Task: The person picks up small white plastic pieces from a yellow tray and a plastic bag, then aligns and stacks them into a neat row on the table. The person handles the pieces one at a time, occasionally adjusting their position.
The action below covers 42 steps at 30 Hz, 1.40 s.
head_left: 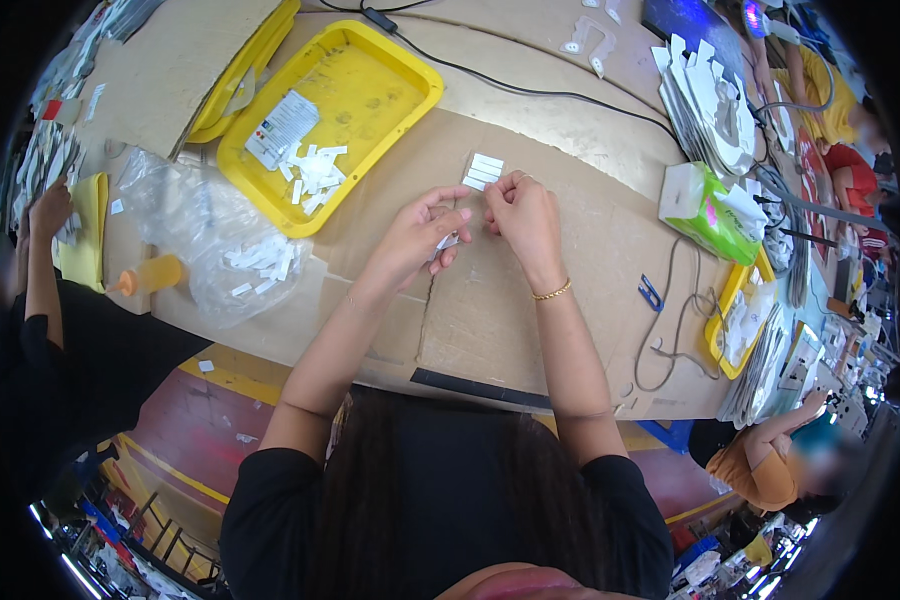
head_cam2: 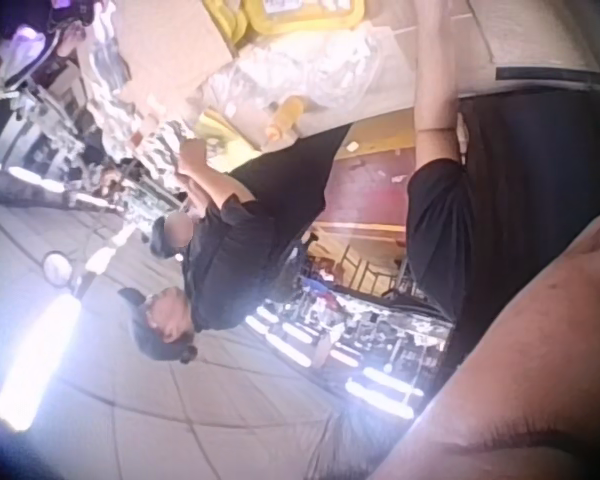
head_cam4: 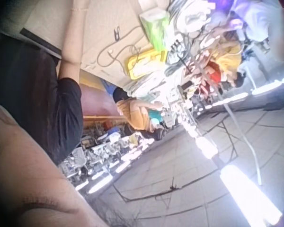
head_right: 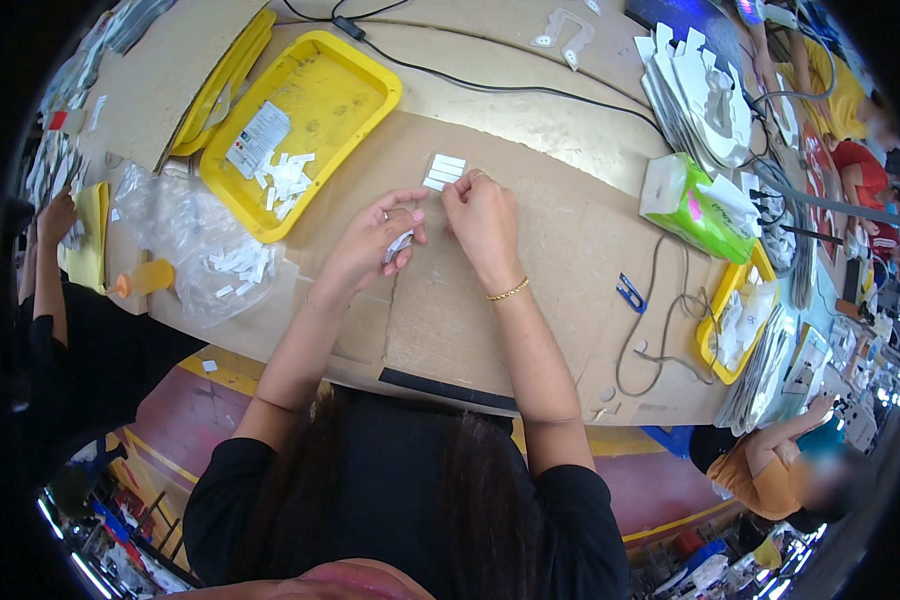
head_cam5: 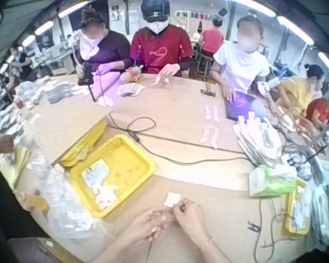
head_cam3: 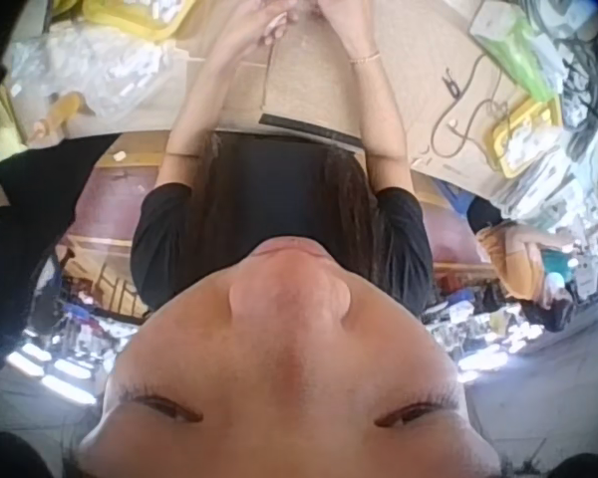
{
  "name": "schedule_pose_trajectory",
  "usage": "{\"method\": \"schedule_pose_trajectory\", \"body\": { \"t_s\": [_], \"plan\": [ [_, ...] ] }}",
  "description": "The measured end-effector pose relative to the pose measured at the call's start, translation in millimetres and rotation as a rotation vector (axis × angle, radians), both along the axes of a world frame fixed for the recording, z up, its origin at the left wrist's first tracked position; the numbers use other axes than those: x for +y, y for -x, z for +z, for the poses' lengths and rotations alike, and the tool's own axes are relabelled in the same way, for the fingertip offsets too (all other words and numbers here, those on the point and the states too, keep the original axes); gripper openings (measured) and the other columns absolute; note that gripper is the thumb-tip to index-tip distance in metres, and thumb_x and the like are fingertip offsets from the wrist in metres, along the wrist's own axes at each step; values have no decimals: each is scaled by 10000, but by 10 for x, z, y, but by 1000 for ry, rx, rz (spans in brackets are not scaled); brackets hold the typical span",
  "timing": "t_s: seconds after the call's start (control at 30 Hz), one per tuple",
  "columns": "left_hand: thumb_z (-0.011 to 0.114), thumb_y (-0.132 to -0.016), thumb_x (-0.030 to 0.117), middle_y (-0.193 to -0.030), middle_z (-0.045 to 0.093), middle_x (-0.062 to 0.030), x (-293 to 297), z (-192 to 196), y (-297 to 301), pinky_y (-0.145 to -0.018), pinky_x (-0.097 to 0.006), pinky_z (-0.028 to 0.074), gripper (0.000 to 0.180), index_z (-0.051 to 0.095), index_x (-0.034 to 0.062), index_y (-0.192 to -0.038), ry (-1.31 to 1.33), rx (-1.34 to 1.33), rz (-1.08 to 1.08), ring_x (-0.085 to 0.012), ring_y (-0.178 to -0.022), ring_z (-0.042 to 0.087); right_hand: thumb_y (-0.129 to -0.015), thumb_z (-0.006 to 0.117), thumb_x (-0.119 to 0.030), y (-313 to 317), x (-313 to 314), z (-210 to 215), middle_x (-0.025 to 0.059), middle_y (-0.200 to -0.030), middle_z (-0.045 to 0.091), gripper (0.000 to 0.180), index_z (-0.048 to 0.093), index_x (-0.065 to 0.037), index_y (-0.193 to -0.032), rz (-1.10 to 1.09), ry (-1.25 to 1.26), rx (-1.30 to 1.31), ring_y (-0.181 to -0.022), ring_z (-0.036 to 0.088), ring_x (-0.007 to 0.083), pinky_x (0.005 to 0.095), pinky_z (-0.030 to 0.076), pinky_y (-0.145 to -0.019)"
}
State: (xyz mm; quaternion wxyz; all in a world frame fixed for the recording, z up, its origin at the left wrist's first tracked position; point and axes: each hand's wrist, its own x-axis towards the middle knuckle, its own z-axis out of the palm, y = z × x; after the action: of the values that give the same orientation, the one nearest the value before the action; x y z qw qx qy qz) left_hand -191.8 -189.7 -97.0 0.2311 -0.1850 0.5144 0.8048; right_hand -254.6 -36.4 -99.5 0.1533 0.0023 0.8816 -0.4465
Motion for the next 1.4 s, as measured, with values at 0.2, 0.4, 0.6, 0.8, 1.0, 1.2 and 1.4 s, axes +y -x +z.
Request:
{"method": "schedule_pose_trajectory", "body": {
  "t_s": [0.2, 0.4, 0.6, 0.8, 1.0, 1.2, 1.4],
  "plan": [
    [596, -922, 200, -775, 595, -44, 15, 6, 43, -359, -178, 344, 495, 415, 51, -1358, 16, -5, -31, -52, -474, 492, -804, 637, -168, 31, 28, -117, 154, -655, 648, 168, 645, -7, -754, -7, -102, 72, -626, 651, 316, 386, 510, -610],
    [599, -920, 195, -773, 604, -46, 40, -6, 70, -355, -180, 346, 514, 398, 59, -1373, 21, -15, -53, -51, -470, 491, -799, 643, -172, 39, 44, -122, 154, -656, 646, 167, 649, -10, -758, 5, -107, 74, -627, 651, 314, 392, 508, -608],
    [596, -917, 187, -771, 607, -51, 57, -20, 86, -350, -185, 348, 538, 370, 47, -1385, 26, -21, -63, -60, -468, 497, -848, 635, -166, 61, 67, -185, 78, -569, 624, 192, 619, 9, -773, 73, -138, 154, -461, 611, 140, 276, 475, -458],
    [577, -921, 177, -780, 614, -61, 47, -32, 111, -356, -197, 365, 551, 343, 24, -1396, 69, -22, -102, -73, -471, 505, -859, 629, -149, 118, 121, -29, 90, -582, 627, 154, 581, -3, -841, -1, -170, 44, -472, 616, 144, 265, 457, -429],
    [486, -949, 86, -963, 630, -138, 21, 74, -18, -616, -247, 518, 525, 285, 28, -1431, -267, 21, 56, -150, -756, 629, -867, 587, -89, 12, 441, 458, 41, -590, 614, 78, 598, -12, -858, -73, 36, 48, -505, 578, 103, 261, 434, -473],
    [512, -903, -31, -1110, 589, -166, 59, 213, -212, -883, -314, 528, 664, 188, 55, -1476, -448, 33, 94, -221, -1017, 625, -870, 660, -107, -362, 423, 489, 33, -849, 588, 147, 671, -30, -995, 202, 219, 65, -692, 534, 59, 200, 434, -582],
    [562, -869, -63, -1118, 595, -149, 80, 281, -288, -850, -285, 539, 760, 156, 94, -1492, -344, 116, 43, -203, -990, 633, -820, 703, -92, -480, 381, 593, 30, -948, 534, 256, 699, -98, -1076, 284, 253, 172, -676, 473, 74, 208, 424, -606]
  ]
}}
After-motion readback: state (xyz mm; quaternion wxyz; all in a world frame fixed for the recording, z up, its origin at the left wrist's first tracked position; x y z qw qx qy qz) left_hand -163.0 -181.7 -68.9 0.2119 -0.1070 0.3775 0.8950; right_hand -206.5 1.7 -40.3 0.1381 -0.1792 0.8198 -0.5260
